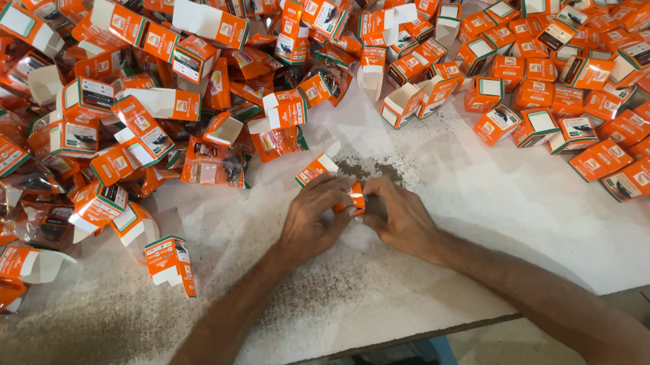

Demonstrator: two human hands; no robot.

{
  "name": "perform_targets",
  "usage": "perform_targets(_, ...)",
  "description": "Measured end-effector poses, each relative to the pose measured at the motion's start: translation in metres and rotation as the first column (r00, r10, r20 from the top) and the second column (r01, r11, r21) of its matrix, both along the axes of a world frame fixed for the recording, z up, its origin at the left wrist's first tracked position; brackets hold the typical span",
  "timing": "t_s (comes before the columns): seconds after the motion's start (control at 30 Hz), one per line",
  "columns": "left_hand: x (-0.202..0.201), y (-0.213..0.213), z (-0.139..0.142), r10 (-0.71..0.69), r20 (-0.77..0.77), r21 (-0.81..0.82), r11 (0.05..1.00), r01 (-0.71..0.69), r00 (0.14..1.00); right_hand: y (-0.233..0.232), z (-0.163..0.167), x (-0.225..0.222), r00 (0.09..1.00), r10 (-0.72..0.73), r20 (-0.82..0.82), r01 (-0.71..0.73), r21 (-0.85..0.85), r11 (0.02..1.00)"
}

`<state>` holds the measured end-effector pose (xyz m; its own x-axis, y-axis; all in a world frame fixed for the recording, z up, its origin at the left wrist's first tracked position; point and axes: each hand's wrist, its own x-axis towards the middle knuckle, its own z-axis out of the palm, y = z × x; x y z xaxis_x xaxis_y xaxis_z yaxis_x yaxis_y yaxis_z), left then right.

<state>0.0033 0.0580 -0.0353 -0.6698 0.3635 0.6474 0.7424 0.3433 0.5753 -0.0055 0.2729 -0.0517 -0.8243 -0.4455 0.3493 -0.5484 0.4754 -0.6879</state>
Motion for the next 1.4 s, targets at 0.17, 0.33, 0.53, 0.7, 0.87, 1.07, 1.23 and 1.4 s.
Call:
perform_targets(0.17,0.001,-0.005,-0.001,-0.024,-0.102,-0.149,0.989,0.009,0.994,0.001,0.010,0.004,0.993,0.053,-0.102,-0.052,0.015,0.999)
perform_targets(0.33,0.010,-0.004,0.005,0.013,-0.215,-0.324,0.942,-0.084,0.976,0.002,0.010,0.005,0.964,0.118,-0.238,-0.110,0.048,0.993)
perform_targets(0.53,-0.001,-0.015,0.009,0.357,-0.392,-0.179,0.875,-0.451,0.848,0.033,0.041,-0.016,0.762,-0.212,-0.612,0.494,0.337,0.801)
perform_targets(0.7,-0.008,-0.009,-0.006,0.399,0.232,-0.055,0.916,-0.397,0.887,0.041,0.050,-0.019,0.752,-0.237,-0.615,0.383,0.115,0.916)
perform_targets(0.87,-0.002,0.012,-0.023,0.017,0.340,0.183,0.980,-0.084,0.940,0.003,0.003,-0.012,0.891,0.332,0.308,-0.123,-0.540,0.832)
perform_targets(1.07,-0.058,-0.033,-0.010,0.545,-0.508,-0.300,0.614,-0.730,0.667,-0.001,-0.015,-0.023,0.973,0.042,0.229,0.014,-0.238,0.971)
perform_targets(1.23,-0.081,-0.050,-0.005,0.482,-0.369,-0.445,0.659,-0.607,0.794,-0.003,-0.011,-0.026,0.997,0.073,-0.033,-0.072,0.027,0.997)
perform_targets(1.4,-0.069,-0.050,0.001,0.387,-0.170,-0.379,0.823,-0.423,0.906,0.009,-0.005,-0.028,0.972,0.213,0.094,-0.192,-0.196,0.962)
